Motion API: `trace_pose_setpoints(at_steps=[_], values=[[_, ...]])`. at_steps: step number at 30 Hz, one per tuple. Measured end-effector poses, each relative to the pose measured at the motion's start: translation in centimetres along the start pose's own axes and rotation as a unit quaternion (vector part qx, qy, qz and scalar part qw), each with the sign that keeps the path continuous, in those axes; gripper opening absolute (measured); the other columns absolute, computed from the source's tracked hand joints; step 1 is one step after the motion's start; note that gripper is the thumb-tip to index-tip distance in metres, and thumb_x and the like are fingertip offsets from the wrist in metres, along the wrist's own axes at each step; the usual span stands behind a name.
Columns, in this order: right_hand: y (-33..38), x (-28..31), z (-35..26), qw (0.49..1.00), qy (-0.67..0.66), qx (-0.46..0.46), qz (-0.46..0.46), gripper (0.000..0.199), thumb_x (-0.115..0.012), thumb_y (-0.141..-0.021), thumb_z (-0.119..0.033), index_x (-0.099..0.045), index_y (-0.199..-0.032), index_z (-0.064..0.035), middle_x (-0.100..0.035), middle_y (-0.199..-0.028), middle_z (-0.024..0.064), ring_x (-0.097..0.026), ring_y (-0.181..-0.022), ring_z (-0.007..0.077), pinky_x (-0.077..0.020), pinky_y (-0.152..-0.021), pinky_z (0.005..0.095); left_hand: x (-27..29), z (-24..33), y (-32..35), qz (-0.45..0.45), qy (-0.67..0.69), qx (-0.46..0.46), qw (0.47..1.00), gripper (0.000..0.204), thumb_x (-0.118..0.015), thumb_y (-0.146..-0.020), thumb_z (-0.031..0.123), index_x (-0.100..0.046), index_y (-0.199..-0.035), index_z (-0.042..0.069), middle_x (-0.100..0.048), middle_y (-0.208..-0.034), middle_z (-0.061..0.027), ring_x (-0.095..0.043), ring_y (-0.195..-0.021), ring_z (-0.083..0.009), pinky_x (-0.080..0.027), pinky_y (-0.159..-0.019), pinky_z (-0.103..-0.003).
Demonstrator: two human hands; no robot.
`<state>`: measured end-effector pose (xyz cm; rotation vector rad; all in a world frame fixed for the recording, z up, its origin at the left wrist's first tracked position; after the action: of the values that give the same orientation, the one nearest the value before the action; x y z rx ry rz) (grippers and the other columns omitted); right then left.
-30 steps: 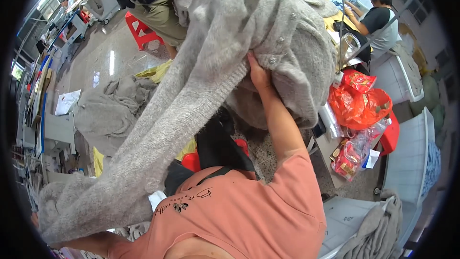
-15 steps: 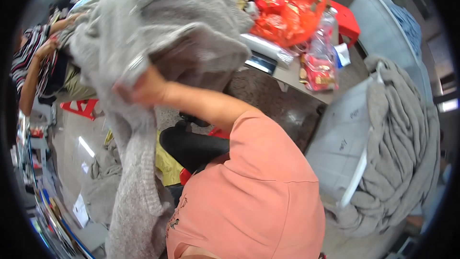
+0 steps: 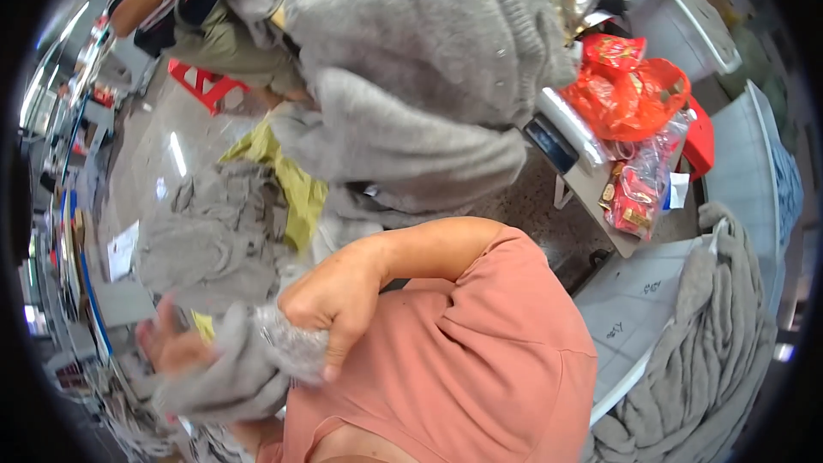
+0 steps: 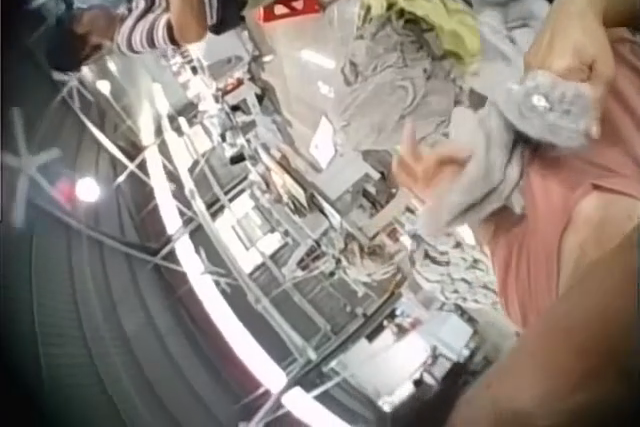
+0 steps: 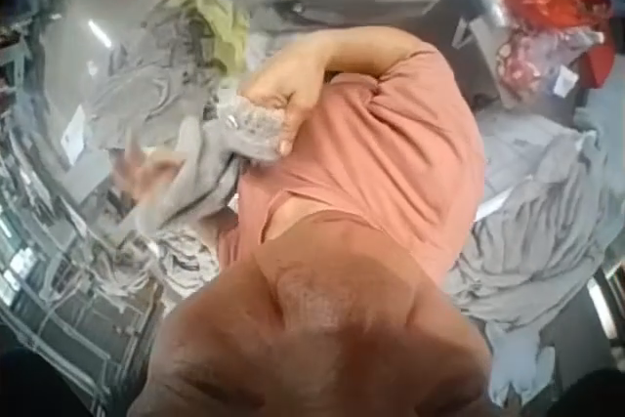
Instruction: Manual inspection and unpicking of threads from grey fabric pieces in a sewing factory.
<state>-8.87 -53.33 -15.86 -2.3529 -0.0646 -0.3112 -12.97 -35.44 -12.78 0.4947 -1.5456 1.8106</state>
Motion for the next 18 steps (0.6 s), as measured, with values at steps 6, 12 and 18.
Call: trace_pose_setpoints(at_steps=[6, 12, 18], values=[[5.0, 1.0, 3.2, 0.985, -0.074, -0.156, -0.007, 0.030, -0.063, -0.074, -0.026, -0.054, -0.071, 0.0024, -0.055, -0.065, 0.0145, -0.053, -0.059, 0.0306, -0.0408, -0.053, 0.0354, -16.2, 1.9, 13.2, -0.642, 0.496, 0.277, 0.515, 0.017, -0.046, -0.082, 0.008, -0.058, -0.092, 0.000, -0.057, -0.099, -0.0072, -0.055, -0.085, -0.0146, -0.042, -0.075, -0.022], [10.2, 3.1, 8.0, 0.929, 0.037, -0.228, 0.288, 0.042, -0.057, -0.074, -0.014, -0.048, -0.112, -0.0012, -0.042, -0.121, 0.0152, -0.041, -0.110, 0.0274, -0.0367, -0.086, 0.0373, -14.9, 2.1, 10.8, -0.338, 0.587, 0.634, 0.374, 0.031, -0.037, -0.088, 0.013, -0.040, -0.116, 0.001, -0.051, -0.103, -0.0126, -0.051, -0.095, -0.0190, -0.046, -0.077, -0.027], [11.1, 3.6, 12.7, 0.933, -0.010, -0.248, 0.260, 0.047, -0.050, -0.068, 0.003, -0.052, -0.113, -0.0086, -0.034, -0.130, 0.0124, -0.036, -0.115, 0.0245, -0.0278, -0.096, 0.0348, -16.9, 0.2, 14.0, -0.454, 0.544, 0.424, 0.564, 0.033, -0.043, -0.084, 0.015, -0.041, -0.113, 0.000, -0.047, -0.107, -0.0114, -0.049, -0.097, -0.0188, -0.042, -0.083, -0.030]])
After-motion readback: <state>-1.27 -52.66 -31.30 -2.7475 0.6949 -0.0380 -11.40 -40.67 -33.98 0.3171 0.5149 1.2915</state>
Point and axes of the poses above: each hand's wrist, its own y-axis away from the middle knuckle, its own x-axis out of the back of the hand, z = x × y, the point moved 5 cm from there along -y, towards the middle knuckle
